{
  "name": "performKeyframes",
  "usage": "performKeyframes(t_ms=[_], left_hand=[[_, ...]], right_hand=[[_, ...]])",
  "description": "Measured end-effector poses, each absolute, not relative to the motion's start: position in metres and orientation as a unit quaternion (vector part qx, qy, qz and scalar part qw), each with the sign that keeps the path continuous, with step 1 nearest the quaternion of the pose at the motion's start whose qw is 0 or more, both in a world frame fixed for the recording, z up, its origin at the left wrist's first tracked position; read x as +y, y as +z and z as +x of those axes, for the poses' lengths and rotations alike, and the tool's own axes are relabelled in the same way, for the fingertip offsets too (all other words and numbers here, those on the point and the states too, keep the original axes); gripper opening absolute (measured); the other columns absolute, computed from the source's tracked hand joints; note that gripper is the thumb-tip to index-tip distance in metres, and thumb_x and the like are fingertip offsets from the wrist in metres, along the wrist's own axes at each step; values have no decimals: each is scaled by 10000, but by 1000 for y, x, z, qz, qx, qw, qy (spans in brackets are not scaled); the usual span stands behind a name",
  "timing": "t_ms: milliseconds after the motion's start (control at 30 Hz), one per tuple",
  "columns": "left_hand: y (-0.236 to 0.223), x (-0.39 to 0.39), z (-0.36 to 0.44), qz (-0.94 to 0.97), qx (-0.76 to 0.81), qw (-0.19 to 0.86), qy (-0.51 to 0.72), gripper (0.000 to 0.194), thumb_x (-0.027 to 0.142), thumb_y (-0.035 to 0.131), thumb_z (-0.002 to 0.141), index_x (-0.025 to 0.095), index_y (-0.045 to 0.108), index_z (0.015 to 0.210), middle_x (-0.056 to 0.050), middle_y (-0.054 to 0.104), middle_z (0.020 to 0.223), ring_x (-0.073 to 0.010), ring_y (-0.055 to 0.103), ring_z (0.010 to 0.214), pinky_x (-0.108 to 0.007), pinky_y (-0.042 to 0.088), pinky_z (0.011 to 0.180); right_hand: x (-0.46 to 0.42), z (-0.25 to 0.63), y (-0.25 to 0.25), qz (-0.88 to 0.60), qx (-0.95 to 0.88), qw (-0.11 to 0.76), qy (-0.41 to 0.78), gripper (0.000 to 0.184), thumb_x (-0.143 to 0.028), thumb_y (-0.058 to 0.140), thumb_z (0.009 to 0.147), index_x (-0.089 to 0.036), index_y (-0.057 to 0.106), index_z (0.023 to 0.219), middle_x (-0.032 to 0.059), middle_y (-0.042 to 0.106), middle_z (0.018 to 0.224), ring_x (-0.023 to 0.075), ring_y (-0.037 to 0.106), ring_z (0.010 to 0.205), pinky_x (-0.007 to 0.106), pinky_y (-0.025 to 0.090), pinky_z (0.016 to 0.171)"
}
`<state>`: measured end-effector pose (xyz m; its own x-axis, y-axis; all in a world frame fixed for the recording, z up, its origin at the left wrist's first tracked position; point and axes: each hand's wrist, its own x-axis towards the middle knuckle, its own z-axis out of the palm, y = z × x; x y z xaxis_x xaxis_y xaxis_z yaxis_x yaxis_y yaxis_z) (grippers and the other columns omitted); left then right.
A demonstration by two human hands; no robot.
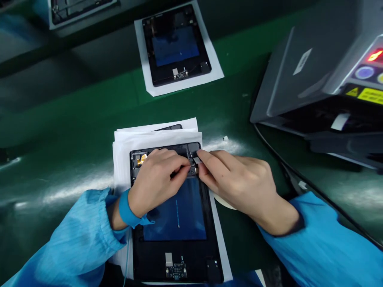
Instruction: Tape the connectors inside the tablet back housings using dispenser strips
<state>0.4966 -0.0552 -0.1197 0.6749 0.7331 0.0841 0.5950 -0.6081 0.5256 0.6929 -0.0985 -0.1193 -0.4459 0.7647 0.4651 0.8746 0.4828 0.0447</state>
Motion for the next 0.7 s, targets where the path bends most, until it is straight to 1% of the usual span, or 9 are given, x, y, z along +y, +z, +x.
performKeyframes(t_ms=[267,433,500,600,700], left_hand=[[-121,-57,497,887,372,220,160,216,218,539,997,190,652,816,-4,663,771,-185,595,749,-352,395,686],[-120,-56,498,887,373,221,160,214,214,541,996,189,657,818,-4,663,768,-185,592,743,-351,388,681],[-120,-56,498,887,372,223,156,212,215,539,997,190,658,823,-6,666,769,-183,595,744,-348,394,688],[-120,-56,498,887,373,226,153,206,214,541,996,189,659,829,-6,665,767,-184,598,747,-347,400,691],[-119,-57,497,886,376,224,153,205,218,544,996,183,659,829,-9,668,776,-189,601,756,-349,395,689]], right_hand=[[-99,694,-121,-484,-843,188,-141,158,-181,736,869,-119,709,1012,-19,709,754,96,553,521,278,392,511],[-101,692,-119,-492,-842,175,-134,79,-189,706,890,-146,708,957,-22,702,754,99,540,521,285,372,501],[-101,691,-119,-503,-839,165,-121,58,-200,672,912,-163,706,943,-13,713,797,108,560,558,288,365,512],[-101,689,-119,-516,-835,159,-102,79,-209,630,936,-183,702,916,10,728,906,117,581,623,288,356,542],[-102,687,-118,-507,-840,169,-95,74,-190,630,931,-177,701,914,19,720,921,123,579,672,287,352,568]])
